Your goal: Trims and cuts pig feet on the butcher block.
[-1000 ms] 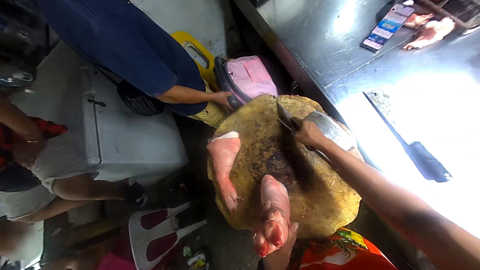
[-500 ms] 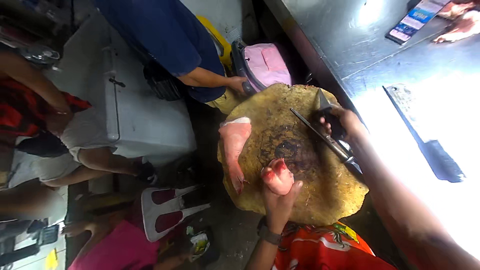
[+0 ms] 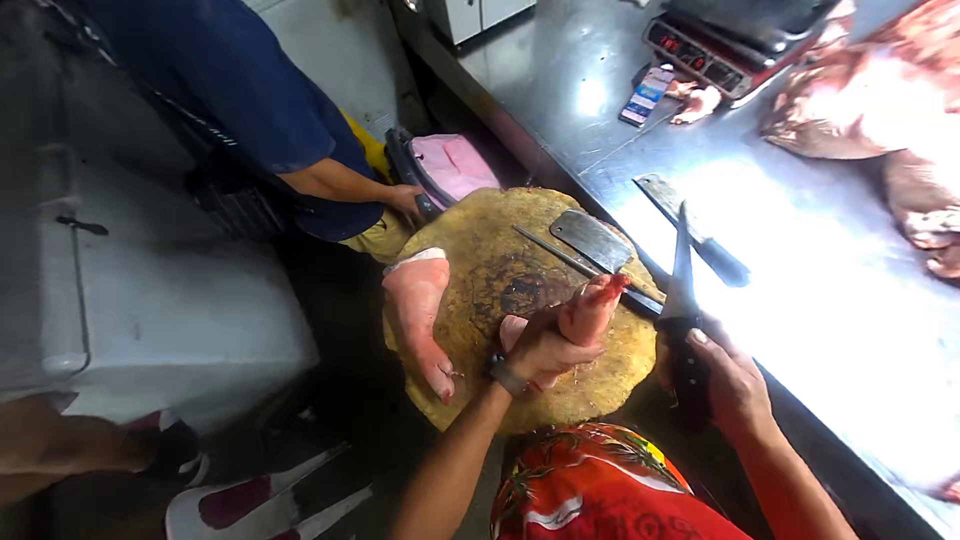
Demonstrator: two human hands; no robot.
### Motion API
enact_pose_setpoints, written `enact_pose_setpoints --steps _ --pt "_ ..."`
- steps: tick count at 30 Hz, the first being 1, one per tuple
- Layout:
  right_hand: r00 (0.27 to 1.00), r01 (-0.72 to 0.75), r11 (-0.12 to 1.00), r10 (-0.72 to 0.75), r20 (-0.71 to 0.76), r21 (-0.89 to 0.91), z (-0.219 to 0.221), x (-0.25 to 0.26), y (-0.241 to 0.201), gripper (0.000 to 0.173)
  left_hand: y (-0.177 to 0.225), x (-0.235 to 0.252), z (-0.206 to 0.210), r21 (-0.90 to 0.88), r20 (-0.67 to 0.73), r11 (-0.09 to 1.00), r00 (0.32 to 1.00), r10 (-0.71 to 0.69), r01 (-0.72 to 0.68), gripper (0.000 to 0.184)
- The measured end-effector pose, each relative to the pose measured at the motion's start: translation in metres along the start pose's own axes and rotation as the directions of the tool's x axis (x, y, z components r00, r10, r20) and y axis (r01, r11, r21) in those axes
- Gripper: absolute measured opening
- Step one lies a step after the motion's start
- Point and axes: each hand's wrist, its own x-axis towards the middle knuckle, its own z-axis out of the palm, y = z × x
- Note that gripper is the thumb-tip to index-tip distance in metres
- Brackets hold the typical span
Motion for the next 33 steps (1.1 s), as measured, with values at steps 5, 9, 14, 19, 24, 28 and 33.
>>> enact_pose_setpoints --steps 5,9,14,19,24,28,33 --pt "0.979 0.204 0.895 -0.182 0.094 -0.397 0.041 -0.047 -0.021 0.043 -0.014 0.014 0.060 0.404 -0.400 0.912 0.883 0.246 -0.071 0.034" --pt "0.992 0.103 0.784 -0.124 0.008 -0.613 0.053 -0.058 0.000 0.041 -0.023 0.012 0.086 0.572 -0.441 0.812 0.790 0.426 -0.118 0.035" --pt "0.993 0.013 0.755 -0.085 -0.078 -0.655 0.054 -0.064 0.017 0.043 -0.025 0.010 0.099 0.623 -0.390 0.781 0.846 0.365 -0.050 0.039" --pt "0.969 -0.088 0.632 -0.125 -0.214 -0.770 0.050 -0.066 0.042 0.043 -0.029 0.017 0.105 0.608 -0.298 0.793 0.932 0.208 0.017 0.053" --pt "0.950 -0.155 0.264 -0.224 -0.216 -0.952 0.027 -0.074 0.014 0.046 -0.030 0.025 0.112 0.680 -0.285 0.733 0.924 0.256 0.007 0.055" --pt "0.969 -0.034 0.599 -0.175 -0.173 -0.800 0.030 -0.074 0.024 0.043 -0.028 0.026 0.113 0.666 -0.331 0.745 0.912 0.244 0.042 0.054" --pt "0.973 -0.110 0.582 -0.102 -0.207 -0.806 0.035 -0.066 0.043 0.045 -0.029 0.025 0.110 0.633 -0.336 0.774 0.908 0.251 0.020 0.048"
